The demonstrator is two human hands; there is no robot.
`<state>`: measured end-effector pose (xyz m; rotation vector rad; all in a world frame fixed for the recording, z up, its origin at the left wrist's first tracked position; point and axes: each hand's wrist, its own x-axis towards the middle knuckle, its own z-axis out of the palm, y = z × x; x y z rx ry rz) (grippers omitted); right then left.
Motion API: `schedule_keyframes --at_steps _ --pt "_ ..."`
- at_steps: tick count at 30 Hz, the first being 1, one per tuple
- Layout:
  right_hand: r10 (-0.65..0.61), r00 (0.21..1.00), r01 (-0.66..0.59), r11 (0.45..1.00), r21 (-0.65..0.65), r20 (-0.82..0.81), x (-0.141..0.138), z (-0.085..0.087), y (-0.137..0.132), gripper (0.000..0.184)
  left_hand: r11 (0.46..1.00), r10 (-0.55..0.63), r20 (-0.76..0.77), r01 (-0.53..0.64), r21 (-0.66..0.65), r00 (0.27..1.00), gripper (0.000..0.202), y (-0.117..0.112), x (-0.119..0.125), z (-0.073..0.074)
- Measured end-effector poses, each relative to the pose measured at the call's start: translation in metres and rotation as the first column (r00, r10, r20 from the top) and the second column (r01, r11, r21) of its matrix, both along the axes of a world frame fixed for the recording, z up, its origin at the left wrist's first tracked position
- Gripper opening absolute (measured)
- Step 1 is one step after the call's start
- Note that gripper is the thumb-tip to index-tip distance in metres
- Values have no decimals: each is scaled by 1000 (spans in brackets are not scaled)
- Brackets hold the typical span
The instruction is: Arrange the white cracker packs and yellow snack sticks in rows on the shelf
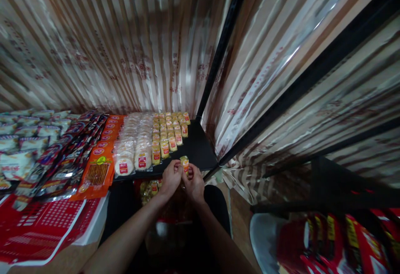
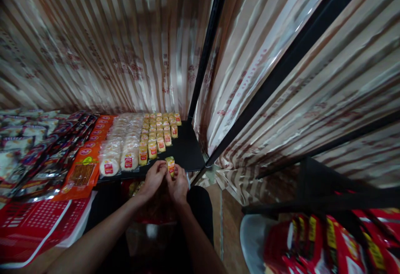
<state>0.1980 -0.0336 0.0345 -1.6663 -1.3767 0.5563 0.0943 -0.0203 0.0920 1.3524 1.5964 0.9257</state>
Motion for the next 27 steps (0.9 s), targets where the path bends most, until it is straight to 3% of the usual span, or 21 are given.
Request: schedule_keyframes --at_steps 7,14,21,27 --pt "-71 997 72 996 46 -20 20 7 57 38 998 15 -66 -10 66 998 26 42 32 8" --pt "-97 995 98 993 72 -8 33 -1 114 38 990 -11 -85 23 140 996 25 88 55 -6" --pt "-81 995 76 993 89 54 30 -1 147 38 984 51 -95 -34 174 994 29 119 60 -19" --pt "-55 990 41 993 113 130 27 -11 165 36 987 73 -64 -63 149 995 28 127 54 -24"
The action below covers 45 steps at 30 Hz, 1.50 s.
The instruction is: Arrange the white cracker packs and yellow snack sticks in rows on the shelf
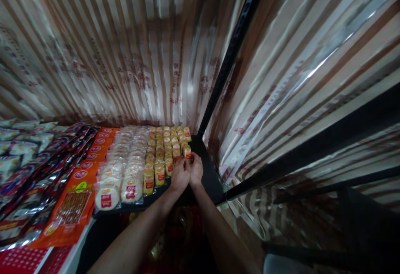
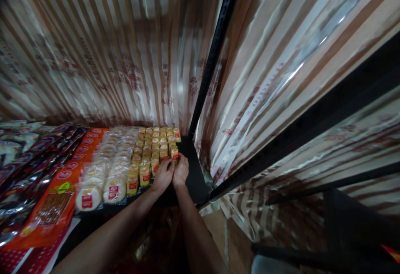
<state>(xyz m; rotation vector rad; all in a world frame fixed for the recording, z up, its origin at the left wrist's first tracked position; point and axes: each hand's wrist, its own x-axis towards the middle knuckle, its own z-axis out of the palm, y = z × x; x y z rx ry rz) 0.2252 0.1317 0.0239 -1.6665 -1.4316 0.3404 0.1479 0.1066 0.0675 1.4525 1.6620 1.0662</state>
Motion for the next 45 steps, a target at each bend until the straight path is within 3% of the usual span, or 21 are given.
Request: schedule_keyframes --at_steps 13,18,23,29,31,35,39,45 --pt "24 1000 -24 999 -31 9 1 -16 13 39 999 -32 33 30 37 999 39 -7 -6 -11" --pt "45 998 -45 999 12 -46 6 -16 11 48 996 -39 35 36 86 999 36 -13 -7 -4" --pt "41 999 -41 999 16 -33 2 -5 -2 60 986 -47 -1 47 162 999 35 -37 -19 13" --pt "-20 1000 21 986 167 -3 -18 17 -35 50 911 -98 -198 168 377 975 37 -81 -77 21" --pt "32 999 -26 979 201 -28 -33 23 -51 43 885 -61 -282 182 428 958 38 -93 -104 20" --pt "223 974 -208 955 210 -48 -73 29 -84 31 891 87 -401 109 441 912 32 -108 -156 20" --pt "386 922 -373 907 193 -31 -117 21 -111 25 912 215 -468 -5 410 857 28 -114 -200 13" --pt "394 917 -399 904 155 60 -155 -3 -129 29 898 317 -483 -94 431 816 34 -117 -232 -8"
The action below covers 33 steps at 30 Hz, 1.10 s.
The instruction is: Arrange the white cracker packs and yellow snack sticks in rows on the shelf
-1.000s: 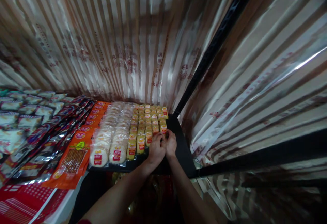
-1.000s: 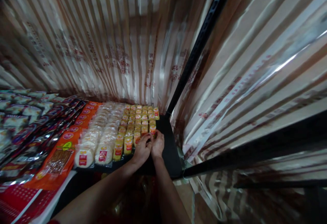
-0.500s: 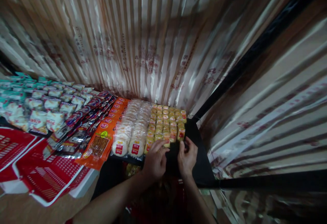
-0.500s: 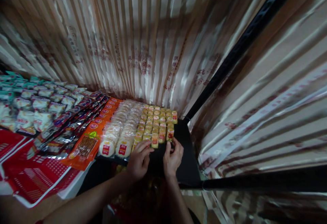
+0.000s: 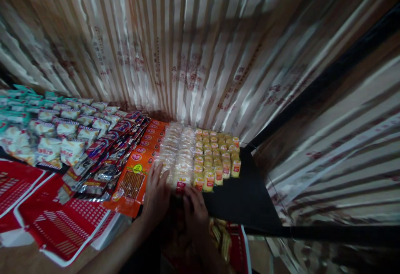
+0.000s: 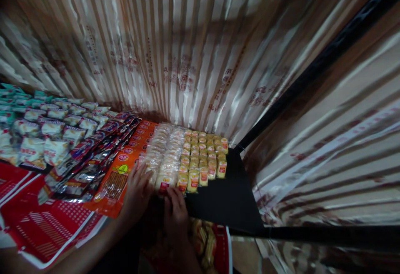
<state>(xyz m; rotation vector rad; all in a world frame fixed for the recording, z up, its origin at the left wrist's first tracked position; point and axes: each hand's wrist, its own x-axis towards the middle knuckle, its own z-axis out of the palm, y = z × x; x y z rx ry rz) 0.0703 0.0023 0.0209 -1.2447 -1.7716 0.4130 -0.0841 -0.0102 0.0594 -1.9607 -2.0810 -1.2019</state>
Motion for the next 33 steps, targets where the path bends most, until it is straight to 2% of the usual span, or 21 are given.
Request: schedule_keyframes --at_steps 4,9,13,16,25,29,33 --pt "4 1000 -4 1000 7 20 -1 3 -8 29 996 -72 -11 72 47 997 37 -12 8 -5" --pt "-17 999 16 999 31 34 9 10 -25 29 989 -150 16 150 14 989 42 -29 25 -1" --pt "-74 997 73 996 47 22 16 1 -43 29 973 -226 22 225 51 974 43 -43 34 2" --pt "-148 989 146 986 86 14 24 -10 -59 30 955 -284 3 283 87 959 39 -58 42 -2" --pt "-278 960 273 956 111 35 61 -24 -102 25 820 -563 -82 569 69 822 44 -90 70 -25" --pt "-251 968 248 965 78 24 83 -35 -113 25 830 -552 -26 553 80 833 43 -99 85 -30" --pt "-259 966 259 966 -1 22 110 -41 -119 27 839 -541 -3 540 70 841 40 -106 100 -22"
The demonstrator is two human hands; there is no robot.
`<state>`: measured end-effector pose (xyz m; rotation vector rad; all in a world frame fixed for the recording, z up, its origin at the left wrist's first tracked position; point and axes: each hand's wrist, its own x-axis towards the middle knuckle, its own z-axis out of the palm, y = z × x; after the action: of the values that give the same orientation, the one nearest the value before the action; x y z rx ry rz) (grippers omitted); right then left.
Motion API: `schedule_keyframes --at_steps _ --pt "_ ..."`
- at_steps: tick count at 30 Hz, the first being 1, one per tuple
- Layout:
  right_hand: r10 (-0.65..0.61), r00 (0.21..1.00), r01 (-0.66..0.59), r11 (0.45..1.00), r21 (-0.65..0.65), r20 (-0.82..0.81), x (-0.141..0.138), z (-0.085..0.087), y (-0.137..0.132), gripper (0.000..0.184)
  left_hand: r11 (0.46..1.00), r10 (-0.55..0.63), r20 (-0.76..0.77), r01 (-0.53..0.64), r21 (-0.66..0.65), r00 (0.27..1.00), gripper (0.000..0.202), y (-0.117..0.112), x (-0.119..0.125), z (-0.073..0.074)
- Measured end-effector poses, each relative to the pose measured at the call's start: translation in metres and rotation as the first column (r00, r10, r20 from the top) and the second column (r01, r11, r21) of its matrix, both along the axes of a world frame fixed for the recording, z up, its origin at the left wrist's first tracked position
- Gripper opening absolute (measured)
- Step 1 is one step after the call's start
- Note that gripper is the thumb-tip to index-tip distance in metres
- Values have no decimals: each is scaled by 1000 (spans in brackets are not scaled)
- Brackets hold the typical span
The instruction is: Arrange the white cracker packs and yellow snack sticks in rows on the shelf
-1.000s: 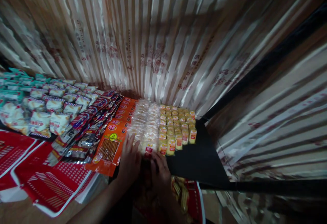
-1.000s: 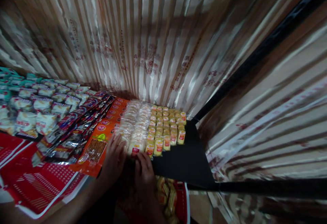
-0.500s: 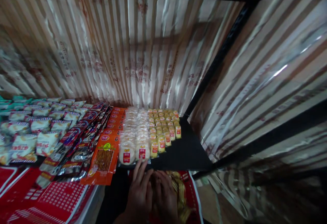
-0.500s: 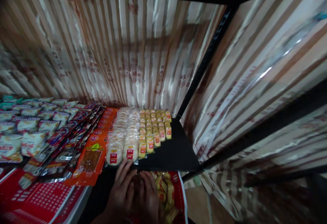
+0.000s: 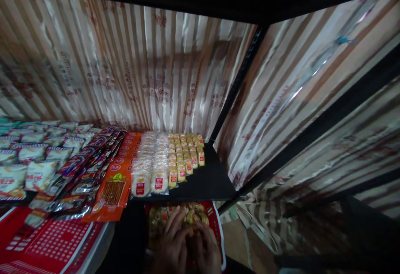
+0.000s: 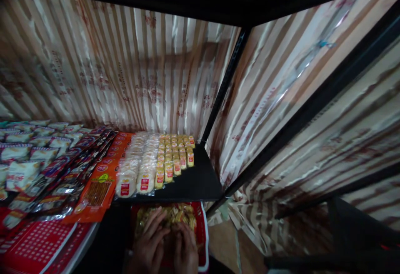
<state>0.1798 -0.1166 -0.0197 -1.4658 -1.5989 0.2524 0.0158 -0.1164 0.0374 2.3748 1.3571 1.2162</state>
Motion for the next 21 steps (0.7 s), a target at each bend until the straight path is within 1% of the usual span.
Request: schedule_keyframes --at_steps 3,5,8,11,14,16,19,21 --pt "11 1000 -12 999 -35 -22 13 1 -2 32 999 -34 -8 34 9 999 36 -2 6 13" --pt "-6 998 2 998 -58 -57 15 3 -1 37 999 -36 -11 36 19 999 34 -2 7 23" --pt "-50 992 40 996 -83 -114 10 5 3 42 1000 -17 -13 17 24 1000 34 3 6 36" --pt "-66 986 52 994 -94 -150 0 10 7 45 1000 25 -13 -25 -12 1000 35 9 2 45" --pt "-65 984 46 992 -117 -167 -7 14 8 48 997 58 -11 -59 -42 998 34 14 -8 48" --pt "-59 984 34 989 -146 -167 -10 14 9 48 997 64 -7 -64 -42 998 33 17 -17 47" --pt "-56 989 28 980 -198 -135 -11 13 19 48 992 116 -4 -116 -44 993 33 22 -34 43" --pt "-35 995 12 971 -240 -90 -16 21 24 48 986 160 -8 -160 -38 987 34 28 -46 41"
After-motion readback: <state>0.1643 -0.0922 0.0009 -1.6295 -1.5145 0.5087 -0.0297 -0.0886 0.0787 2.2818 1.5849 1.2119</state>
